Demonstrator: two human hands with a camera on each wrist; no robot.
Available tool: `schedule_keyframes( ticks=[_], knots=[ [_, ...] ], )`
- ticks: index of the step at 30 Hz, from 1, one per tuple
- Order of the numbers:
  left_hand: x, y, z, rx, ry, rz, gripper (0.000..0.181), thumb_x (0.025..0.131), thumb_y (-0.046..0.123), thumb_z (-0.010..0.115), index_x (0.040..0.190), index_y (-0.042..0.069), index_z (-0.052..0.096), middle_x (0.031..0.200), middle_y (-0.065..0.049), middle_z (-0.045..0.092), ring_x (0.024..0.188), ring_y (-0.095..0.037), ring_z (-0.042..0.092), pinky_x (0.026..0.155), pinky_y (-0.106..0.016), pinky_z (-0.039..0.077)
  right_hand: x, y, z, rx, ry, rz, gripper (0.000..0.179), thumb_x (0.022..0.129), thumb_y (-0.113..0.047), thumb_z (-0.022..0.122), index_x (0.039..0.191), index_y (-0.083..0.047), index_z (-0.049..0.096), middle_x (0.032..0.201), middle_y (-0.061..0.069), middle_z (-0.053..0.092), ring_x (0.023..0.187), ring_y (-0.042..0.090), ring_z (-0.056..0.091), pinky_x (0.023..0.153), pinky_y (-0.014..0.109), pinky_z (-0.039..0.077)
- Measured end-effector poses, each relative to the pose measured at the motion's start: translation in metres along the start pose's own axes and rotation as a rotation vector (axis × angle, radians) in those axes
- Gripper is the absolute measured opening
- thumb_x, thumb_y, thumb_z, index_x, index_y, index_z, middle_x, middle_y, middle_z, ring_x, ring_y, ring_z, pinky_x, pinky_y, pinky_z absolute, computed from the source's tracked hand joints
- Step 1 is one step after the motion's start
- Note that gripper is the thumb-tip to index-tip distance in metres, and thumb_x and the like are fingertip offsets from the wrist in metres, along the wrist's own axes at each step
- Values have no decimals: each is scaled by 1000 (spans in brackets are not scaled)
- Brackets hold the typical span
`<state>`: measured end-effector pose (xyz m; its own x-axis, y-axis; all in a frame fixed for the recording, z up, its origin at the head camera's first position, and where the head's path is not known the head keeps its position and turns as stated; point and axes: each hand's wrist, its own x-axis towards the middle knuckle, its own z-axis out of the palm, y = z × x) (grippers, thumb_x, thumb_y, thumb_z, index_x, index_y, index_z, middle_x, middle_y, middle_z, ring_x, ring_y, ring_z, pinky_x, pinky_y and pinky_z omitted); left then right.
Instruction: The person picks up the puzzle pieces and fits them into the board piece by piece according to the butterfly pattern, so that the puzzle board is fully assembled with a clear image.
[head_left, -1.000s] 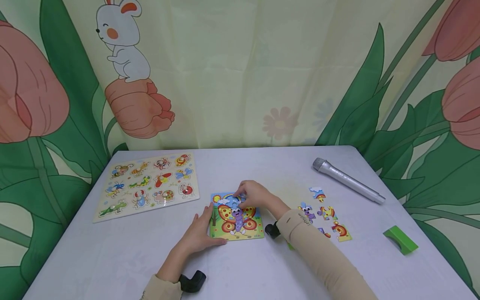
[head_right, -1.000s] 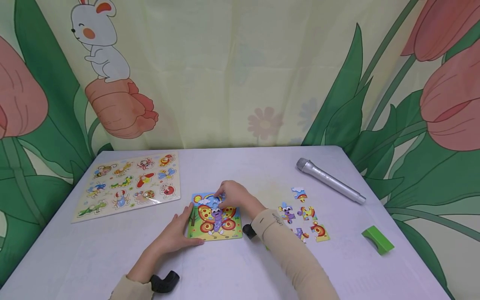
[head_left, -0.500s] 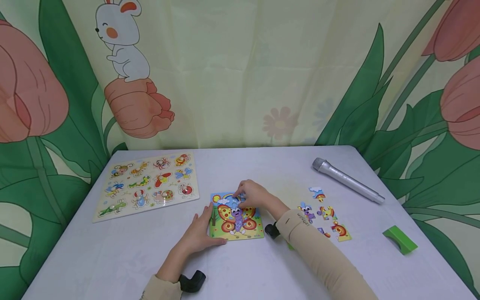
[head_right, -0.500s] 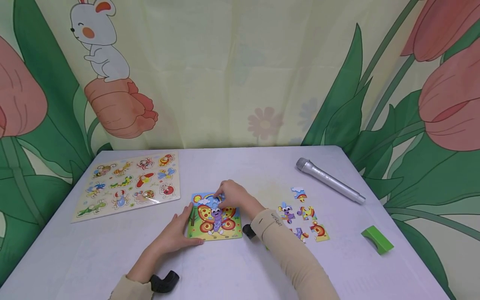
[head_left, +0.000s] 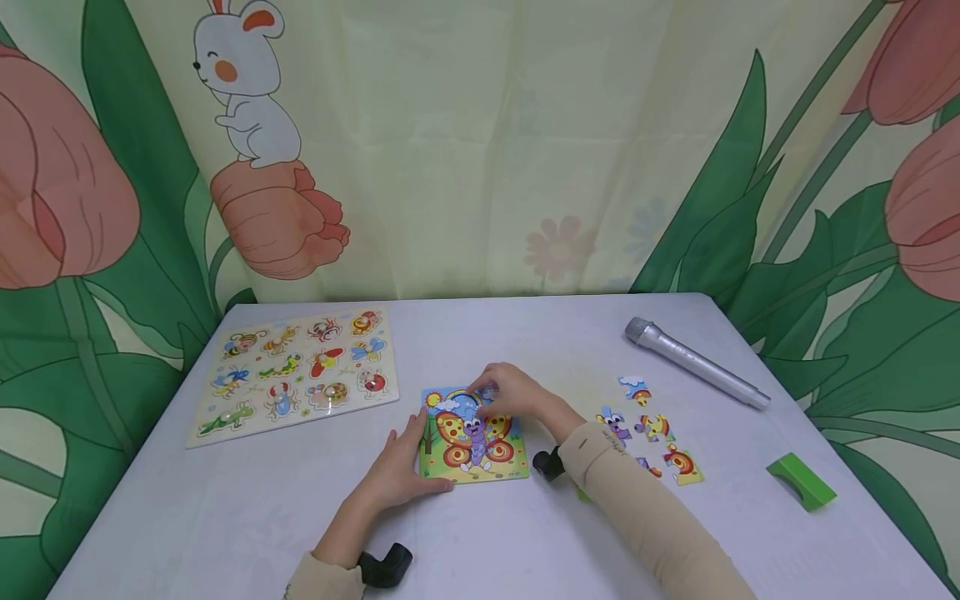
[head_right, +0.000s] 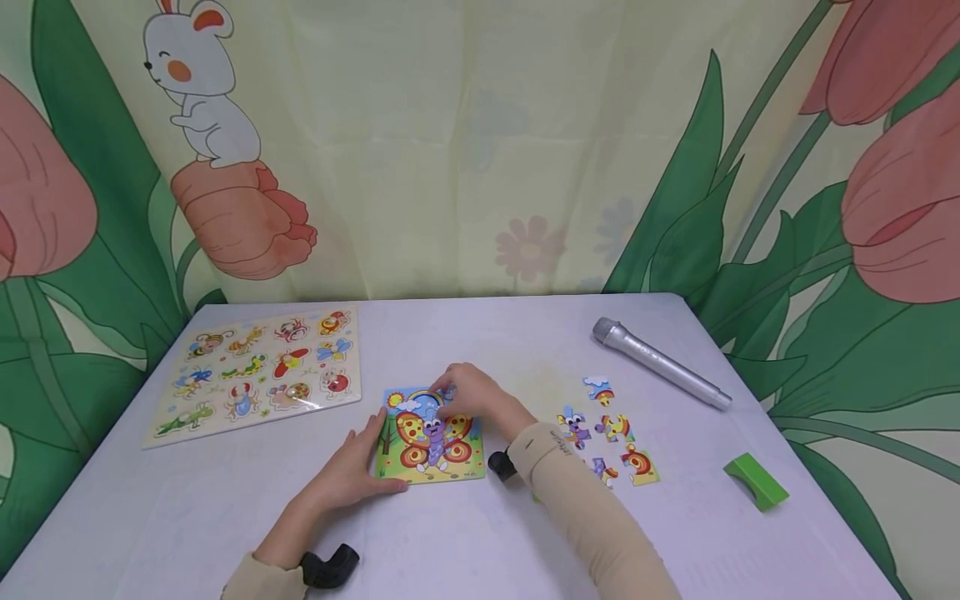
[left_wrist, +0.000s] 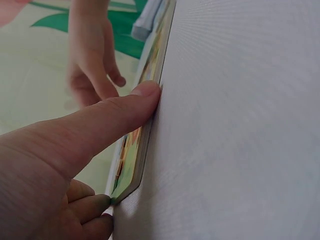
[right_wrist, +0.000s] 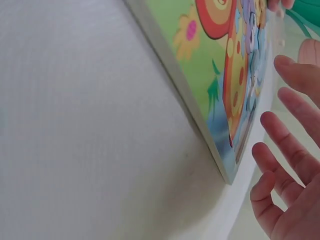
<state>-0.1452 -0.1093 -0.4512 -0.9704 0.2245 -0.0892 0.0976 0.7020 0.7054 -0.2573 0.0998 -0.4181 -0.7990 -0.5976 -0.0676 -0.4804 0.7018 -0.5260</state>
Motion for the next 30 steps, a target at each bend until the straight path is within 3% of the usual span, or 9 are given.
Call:
schedule_keyframes(
  ticks=[5, 14, 21, 30],
  knots=[
    [0, -1, 0, 2, 0, -3, 109, 64, 39, 82, 145, 2, 19, 146, -21, 24, 135, -40, 14, 108, -56, 13, -7, 6, -5, 95, 40, -22, 34, 73, -19, 77, 105, -10, 70, 97, 4, 63, 87, 20, 53, 76, 30, 45],
    [0, 1, 0, 8, 4, -5, 109, 64, 38, 82, 145, 2, 19, 147, -20, 24, 136, -37, 15, 110, -52, 10, -25, 16, -18, 131, 92, 7, 36, 76, -20, 74, 111, -9, 67, 106, 4, 63, 92, 22, 52, 75, 32, 46],
    [1, -1, 1, 7, 10, -10, 110, 64, 37, 82, 145, 2, 18, 147, -21, 23, 135, -38, 15, 109, -52, 11, -51, 35, -32, 163, 164, 67, 37, 78, -20, 73, 113, -10, 65, 110, 2, 62, 93, 21, 50, 74, 32, 45],
    [0, 0, 1, 11, 10, -5, 108, 64, 36, 82, 145, 2, 18, 147, -20, 24, 136, -37, 15, 109, -52, 11, -85, 64, -54, 154, 222, 90, 39, 78, -16, 73, 114, -5, 63, 113, 8, 61, 99, 33, 52, 75, 37, 45]
  ],
)
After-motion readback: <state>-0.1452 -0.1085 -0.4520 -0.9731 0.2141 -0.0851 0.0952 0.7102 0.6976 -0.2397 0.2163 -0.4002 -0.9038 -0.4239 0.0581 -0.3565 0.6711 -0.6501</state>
